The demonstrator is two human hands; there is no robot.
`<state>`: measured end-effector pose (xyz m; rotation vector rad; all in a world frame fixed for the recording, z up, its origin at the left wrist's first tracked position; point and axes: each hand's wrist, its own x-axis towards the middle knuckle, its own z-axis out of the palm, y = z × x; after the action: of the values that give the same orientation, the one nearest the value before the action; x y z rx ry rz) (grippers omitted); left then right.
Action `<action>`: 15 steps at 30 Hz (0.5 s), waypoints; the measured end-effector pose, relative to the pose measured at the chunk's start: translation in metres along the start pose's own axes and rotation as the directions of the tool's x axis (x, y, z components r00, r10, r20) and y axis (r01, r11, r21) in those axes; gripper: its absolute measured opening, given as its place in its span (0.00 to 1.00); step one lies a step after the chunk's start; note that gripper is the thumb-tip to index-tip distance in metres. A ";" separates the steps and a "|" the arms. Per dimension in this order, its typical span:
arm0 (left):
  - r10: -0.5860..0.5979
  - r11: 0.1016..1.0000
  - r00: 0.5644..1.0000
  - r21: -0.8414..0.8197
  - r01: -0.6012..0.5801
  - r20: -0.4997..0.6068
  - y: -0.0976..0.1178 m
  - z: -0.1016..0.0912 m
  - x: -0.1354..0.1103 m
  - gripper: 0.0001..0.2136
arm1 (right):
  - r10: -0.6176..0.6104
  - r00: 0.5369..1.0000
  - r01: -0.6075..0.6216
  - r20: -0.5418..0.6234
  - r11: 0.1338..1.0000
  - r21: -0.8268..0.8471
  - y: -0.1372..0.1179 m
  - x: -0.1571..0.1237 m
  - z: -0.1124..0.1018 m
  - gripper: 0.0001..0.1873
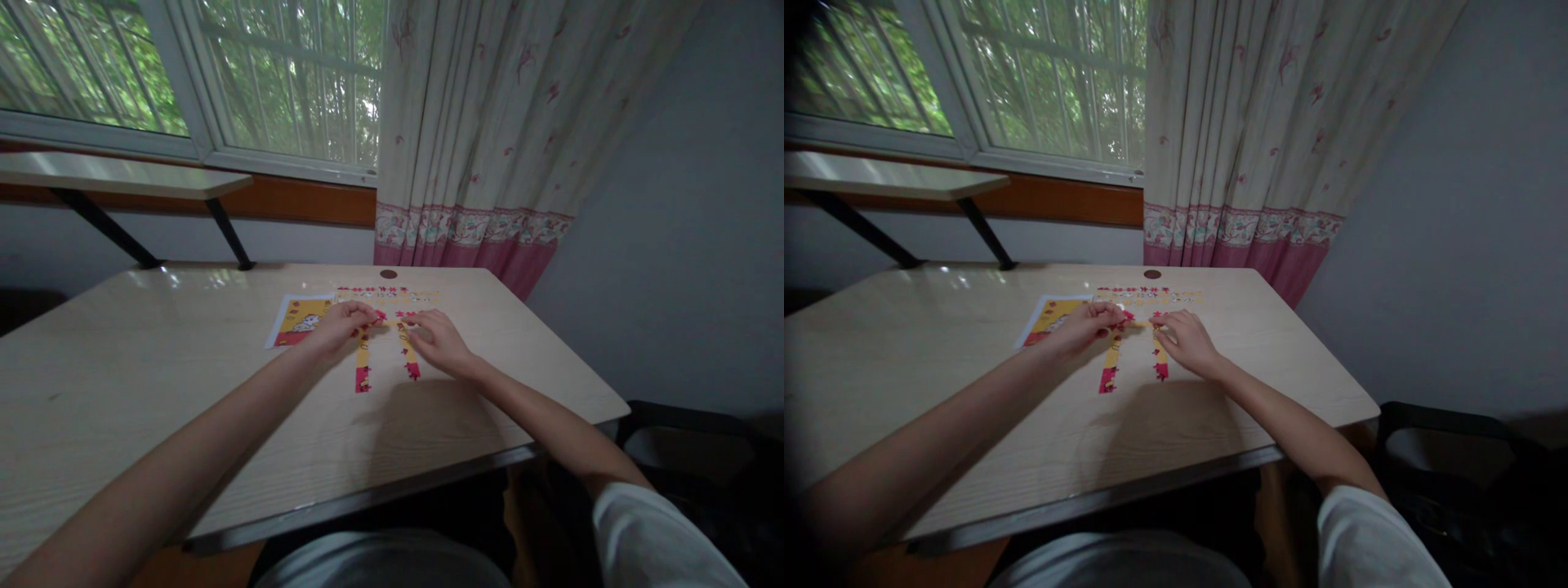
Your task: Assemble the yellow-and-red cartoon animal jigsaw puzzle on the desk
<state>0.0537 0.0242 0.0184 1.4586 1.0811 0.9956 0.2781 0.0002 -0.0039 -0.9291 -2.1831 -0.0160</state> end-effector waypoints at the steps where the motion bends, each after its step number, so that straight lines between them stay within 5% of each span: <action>1: -0.036 0.998 0.999 -0.054 0.036 0.013 0.001 0.004 -0.007 0.06 | -0.016 1.000 0.016 -0.012 1.000 0.013 -0.004 0.000 0.000 0.13; 9: -0.074 0.957 0.994 -0.274 0.092 0.078 -0.005 0.021 -0.029 0.06 | -0.164 0.986 0.165 -0.022 0.986 0.028 -0.014 -0.001 0.002 0.12; 15: -0.063 0.941 0.992 -0.323 0.097 0.112 -0.010 0.028 -0.031 0.07 | -0.156 0.985 0.159 -0.073 0.987 0.038 -0.015 -0.003 0.006 0.10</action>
<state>0.0711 -0.0121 0.0030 1.1707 0.8482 0.9811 0.2664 -0.0107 -0.0063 -0.7193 -2.1775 -0.0752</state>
